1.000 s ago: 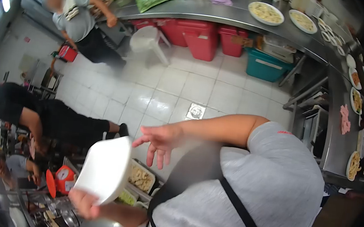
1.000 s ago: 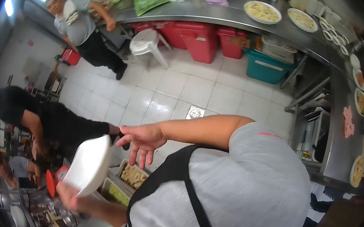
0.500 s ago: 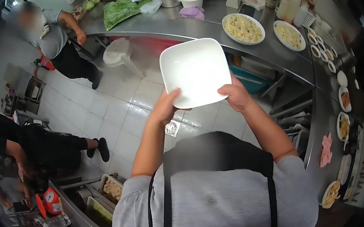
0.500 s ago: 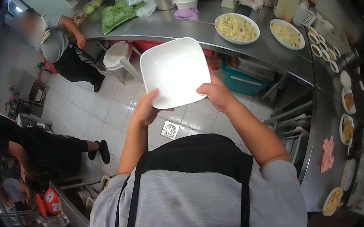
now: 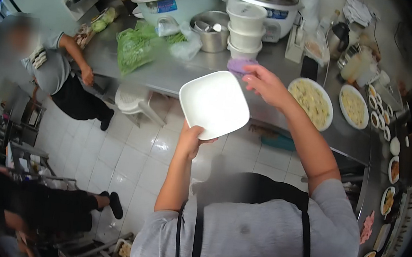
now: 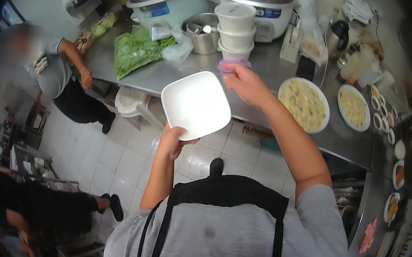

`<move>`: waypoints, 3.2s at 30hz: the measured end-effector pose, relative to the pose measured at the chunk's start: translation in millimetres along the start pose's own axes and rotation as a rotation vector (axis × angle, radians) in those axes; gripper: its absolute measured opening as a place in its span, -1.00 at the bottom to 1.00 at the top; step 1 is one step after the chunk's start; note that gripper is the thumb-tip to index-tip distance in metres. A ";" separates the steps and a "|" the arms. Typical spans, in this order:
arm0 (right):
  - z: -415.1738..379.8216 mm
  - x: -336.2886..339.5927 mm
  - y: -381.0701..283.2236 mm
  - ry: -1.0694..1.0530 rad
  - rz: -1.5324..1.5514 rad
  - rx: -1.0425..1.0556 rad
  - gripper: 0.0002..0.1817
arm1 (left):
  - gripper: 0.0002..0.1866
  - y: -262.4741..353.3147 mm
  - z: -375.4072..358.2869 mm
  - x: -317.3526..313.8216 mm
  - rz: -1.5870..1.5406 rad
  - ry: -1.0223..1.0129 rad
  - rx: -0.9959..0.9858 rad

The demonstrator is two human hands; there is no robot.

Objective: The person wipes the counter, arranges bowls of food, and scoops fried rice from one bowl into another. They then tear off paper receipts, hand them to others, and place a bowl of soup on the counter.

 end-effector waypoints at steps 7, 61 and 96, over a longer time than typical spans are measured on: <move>256.9 -13.9 -5.3 0.266 -0.865 0.076 -0.72 | -0.39 56.0 92.9 64.9 -0.003 0.149 -0.116; -304.5 274.0 137.7 0.593 -0.891 -1.025 -0.56 | -0.34 -89.4 151.9 -174.3 0.059 -0.386 0.198; -239.6 399.9 318.6 -0.004 -0.654 -0.652 -0.59 | -0.49 -186.2 180.1 -342.8 0.334 -0.261 0.262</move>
Point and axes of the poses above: each hand's wrist, its own z-axis towards the middle knuckle, its own x-axis out of the back of the hand, y = z × x, the point moved 1 cm from there along z, towards the middle knuckle, and after that the axes turned 13 degrees about -z, right-handed, at the moved point
